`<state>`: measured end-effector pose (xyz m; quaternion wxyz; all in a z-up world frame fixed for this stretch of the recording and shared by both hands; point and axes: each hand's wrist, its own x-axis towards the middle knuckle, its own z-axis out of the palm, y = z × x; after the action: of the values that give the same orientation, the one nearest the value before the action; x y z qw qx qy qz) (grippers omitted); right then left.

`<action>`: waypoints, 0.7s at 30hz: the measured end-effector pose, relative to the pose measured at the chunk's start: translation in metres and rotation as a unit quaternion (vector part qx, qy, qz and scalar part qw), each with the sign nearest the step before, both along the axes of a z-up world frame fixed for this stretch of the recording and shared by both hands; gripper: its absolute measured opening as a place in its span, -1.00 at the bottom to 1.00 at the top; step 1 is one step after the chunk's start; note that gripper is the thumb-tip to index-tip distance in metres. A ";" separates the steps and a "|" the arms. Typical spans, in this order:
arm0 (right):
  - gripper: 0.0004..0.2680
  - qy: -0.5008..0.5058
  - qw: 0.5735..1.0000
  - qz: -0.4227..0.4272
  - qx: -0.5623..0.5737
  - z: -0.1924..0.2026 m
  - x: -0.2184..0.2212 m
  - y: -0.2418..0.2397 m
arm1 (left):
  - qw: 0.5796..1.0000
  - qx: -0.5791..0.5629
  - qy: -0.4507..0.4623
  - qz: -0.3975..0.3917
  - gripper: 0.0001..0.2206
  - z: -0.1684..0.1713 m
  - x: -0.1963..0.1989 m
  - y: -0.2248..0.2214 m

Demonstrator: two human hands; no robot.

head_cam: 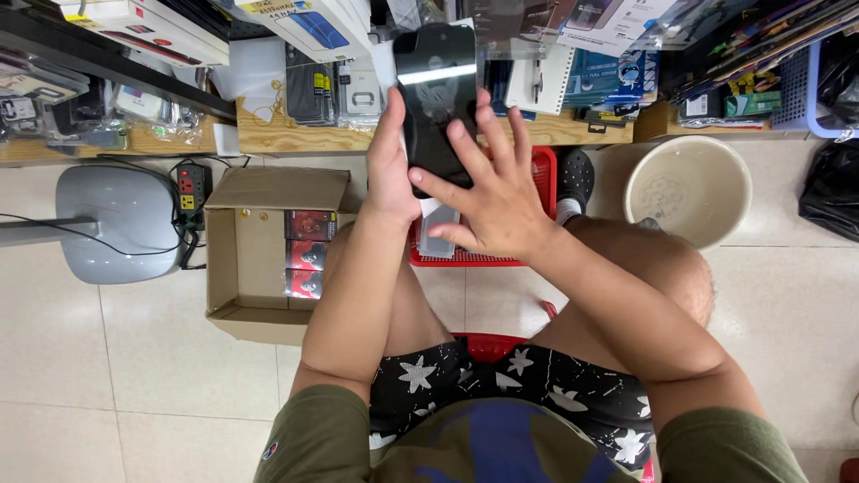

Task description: The person takes a phone screen out of a white sleeve, wipes the surface of the screen with a hand, and places the item into a red basket.

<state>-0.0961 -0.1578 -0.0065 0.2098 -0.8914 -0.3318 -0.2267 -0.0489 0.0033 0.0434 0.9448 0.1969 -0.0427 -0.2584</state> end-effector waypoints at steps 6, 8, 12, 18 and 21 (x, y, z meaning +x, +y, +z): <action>-0.50 -0.022 0.998 0.051 0.011 0.005 -0.001 -0.002 | 1.000 -0.010 0.002 -0.022 -0.35 -0.004 0.007 0.012; -0.51 -0.030 0.997 0.056 0.032 0.008 0.006 -0.013 | 0.999 -0.010 0.011 -0.040 -0.35 -0.003 0.004 0.009; -0.47 -0.006 0.993 -0.065 0.095 0.021 0.026 -0.039 | 0.997 0.056 -0.048 -0.005 -0.36 0.000 -0.004 -0.005; -0.48 0.017 0.988 -0.101 0.114 0.029 0.036 -0.052 | 0.992 0.119 -0.027 -0.040 -0.32 -0.022 -0.015 -0.023; -0.48 0.022 0.992 -0.086 0.091 0.030 0.032 -0.048 | 0.992 0.119 -0.005 -0.030 -0.35 -0.027 -0.015 -0.027</action>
<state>-0.0643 -0.2060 0.0233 0.2767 -0.8988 -0.2270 -0.2530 -0.0643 -0.0233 0.0167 0.9064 0.3078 -0.0226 -0.2885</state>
